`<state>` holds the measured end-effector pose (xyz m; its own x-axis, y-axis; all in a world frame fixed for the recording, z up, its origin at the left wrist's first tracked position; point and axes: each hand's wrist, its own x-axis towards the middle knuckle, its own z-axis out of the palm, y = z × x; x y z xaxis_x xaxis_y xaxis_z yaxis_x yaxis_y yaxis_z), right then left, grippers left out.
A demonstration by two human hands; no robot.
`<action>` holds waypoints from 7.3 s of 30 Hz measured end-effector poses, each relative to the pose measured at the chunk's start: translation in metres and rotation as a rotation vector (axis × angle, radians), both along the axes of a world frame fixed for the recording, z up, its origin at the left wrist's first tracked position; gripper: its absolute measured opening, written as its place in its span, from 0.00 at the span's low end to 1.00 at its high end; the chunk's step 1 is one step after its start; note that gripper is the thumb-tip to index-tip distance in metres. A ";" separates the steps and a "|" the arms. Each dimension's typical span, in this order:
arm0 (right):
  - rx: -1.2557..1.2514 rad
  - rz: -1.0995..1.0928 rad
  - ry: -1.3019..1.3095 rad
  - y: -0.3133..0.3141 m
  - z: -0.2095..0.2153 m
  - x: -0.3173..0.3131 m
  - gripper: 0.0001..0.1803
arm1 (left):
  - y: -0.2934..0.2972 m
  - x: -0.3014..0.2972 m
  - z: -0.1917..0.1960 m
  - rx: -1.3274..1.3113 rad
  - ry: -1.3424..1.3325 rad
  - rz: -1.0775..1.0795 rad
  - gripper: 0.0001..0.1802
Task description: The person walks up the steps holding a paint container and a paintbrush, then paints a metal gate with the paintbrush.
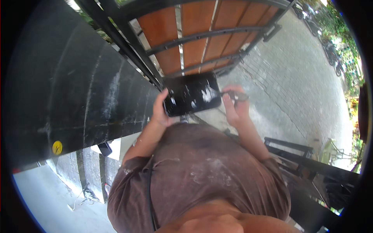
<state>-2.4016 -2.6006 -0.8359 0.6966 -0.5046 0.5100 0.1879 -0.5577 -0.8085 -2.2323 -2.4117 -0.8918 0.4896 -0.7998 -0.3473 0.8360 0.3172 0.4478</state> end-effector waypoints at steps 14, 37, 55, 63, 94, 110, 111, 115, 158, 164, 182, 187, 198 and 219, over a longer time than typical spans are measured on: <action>-0.094 0.074 0.062 -0.037 0.021 0.106 0.08 | -0.027 0.095 0.001 -0.129 -0.102 0.159 0.26; -0.631 0.104 0.137 -0.046 0.045 0.183 0.13 | -0.030 0.131 -0.001 -0.109 -0.109 0.246 0.27; -0.234 0.113 -0.465 -0.042 0.017 0.155 0.10 | -0.015 0.135 0.032 -0.135 -0.135 0.242 0.30; -0.358 0.173 -0.427 -0.036 0.012 0.151 0.13 | -0.015 0.131 0.044 -0.081 -0.195 0.269 0.31; -0.172 0.209 -0.536 -0.015 0.062 0.262 0.12 | 0.003 0.166 0.093 -0.041 -0.289 0.460 0.38; 0.333 0.334 -0.523 -0.020 0.064 0.268 0.09 | 0.003 0.177 0.075 -0.031 -0.300 0.434 0.38; 0.330 0.337 -0.523 -0.023 0.063 0.267 0.09 | 0.003 0.177 0.075 -0.037 -0.299 0.424 0.38; 0.139 0.383 -0.445 -0.030 0.062 0.268 0.09 | 0.003 0.176 0.076 -0.069 -0.314 0.418 0.38; 0.191 0.015 -0.665 -0.042 0.023 0.251 0.10 | 0.052 0.129 0.013 -0.076 -0.169 0.362 0.32; -0.113 0.225 -0.707 -0.027 0.025 0.276 0.10 | 0.057 0.126 0.008 -0.081 -0.158 0.326 0.32; -0.090 -0.111 -0.667 -0.076 0.005 0.266 0.08 | 0.065 0.124 0.007 -0.048 -0.091 0.308 0.30; 0.002 -0.215 -0.605 -0.086 0.006 0.242 0.09 | 0.062 0.128 0.008 -0.074 -0.089 0.271 0.30; -0.210 0.174 -0.682 -0.044 0.024 0.277 0.10 | 0.051 0.127 0.007 -0.073 -0.089 0.265 0.31; 0.024 -0.198 -0.743 -0.113 0.003 0.222 0.09 | 0.044 0.121 0.009 -0.100 -0.097 0.266 0.32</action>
<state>-2.1794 -2.7136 -0.8330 0.0707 -0.6012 0.7960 0.5848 -0.6215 -0.5213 -2.1110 -2.3682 -0.8825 0.7136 -0.6669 -0.2147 0.6724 0.5659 0.4771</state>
